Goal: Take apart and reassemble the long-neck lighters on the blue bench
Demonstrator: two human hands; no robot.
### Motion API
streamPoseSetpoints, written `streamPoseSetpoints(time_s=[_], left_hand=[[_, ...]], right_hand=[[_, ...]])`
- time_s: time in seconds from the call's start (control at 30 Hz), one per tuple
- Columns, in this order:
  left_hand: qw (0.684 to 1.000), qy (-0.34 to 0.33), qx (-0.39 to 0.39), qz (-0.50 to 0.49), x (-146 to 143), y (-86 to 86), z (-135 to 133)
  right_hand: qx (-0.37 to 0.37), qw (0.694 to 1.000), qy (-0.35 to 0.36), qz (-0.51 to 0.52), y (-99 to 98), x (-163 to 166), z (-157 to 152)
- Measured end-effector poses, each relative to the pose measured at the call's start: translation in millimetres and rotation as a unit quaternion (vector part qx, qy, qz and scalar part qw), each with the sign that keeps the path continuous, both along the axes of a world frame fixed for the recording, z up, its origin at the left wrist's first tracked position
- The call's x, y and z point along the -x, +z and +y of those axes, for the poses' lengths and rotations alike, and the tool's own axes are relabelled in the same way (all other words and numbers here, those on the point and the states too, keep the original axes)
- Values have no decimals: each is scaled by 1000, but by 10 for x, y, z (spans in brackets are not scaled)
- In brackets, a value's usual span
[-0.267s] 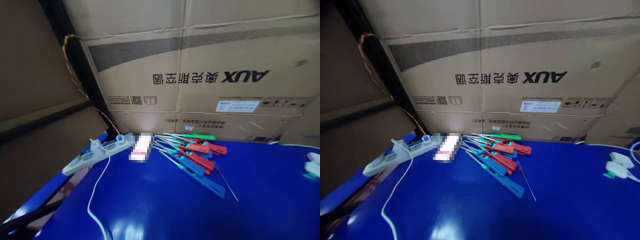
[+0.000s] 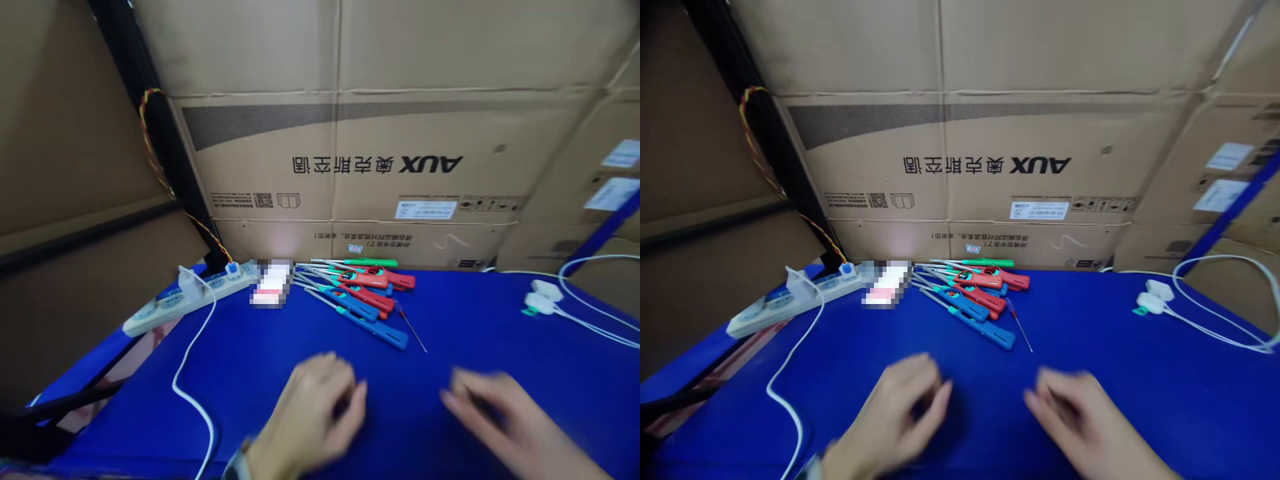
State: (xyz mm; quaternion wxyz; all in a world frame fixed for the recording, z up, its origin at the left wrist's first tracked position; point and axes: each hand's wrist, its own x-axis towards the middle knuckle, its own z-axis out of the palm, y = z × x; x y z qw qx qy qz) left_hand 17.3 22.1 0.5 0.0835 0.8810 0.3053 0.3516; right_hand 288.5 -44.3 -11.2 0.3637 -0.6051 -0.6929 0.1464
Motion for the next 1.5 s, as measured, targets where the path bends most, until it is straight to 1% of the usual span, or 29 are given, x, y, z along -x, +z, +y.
streamPoseSetpoints(time_s=[0.03,0.07,0.13,0.2,0.27,0.33,0.37,0.4,0.5,0.67,0.77,0.97,1.27,1.5], left_hand=[[1000,-3,5,16,-169,13,219],[998,0,20,64,-321,30,422],[991,2,23,129,-524,54,750],[983,-15,-1,180,-565,38,966],[974,-23,-18,223,-479,-19,1103],[969,-33,-16,245,-344,-94,1200],[969,-25,-6,244,-281,-129,1238],[971,-15,9,240,-231,-158,1271],[969,-30,53,240,-160,-203,1317],[972,-25,111,205,-163,-189,1268],[973,-26,123,194,-164,-190,1259],[974,-34,135,177,-156,-217,1295],[965,-77,222,116,-75,-254,1369],[966,-70,234,86,-75,-279,1353]], right_hand=[[8,999,22,-28,55,67,235],[-5,998,25,-51,101,135,496],[-53,995,1,-88,148,258,1005],[-86,988,-26,-127,122,342,1370],[-105,981,-33,-158,46,372,1532],[-116,975,-20,-188,-36,353,1533],[-115,973,-15,-197,-69,334,1501],[-114,973,-15,-202,-93,314,1461],[-102,975,-29,-196,-122,286,1370],[-98,976,-41,-191,-115,369,1358],[-96,976,-43,-193,-108,402,1358],[-82,976,-42,-198,-91,370,1348],[-57,974,-45,-214,-46,409,1374],[-44,974,-33,-222,-2,395,1319]])
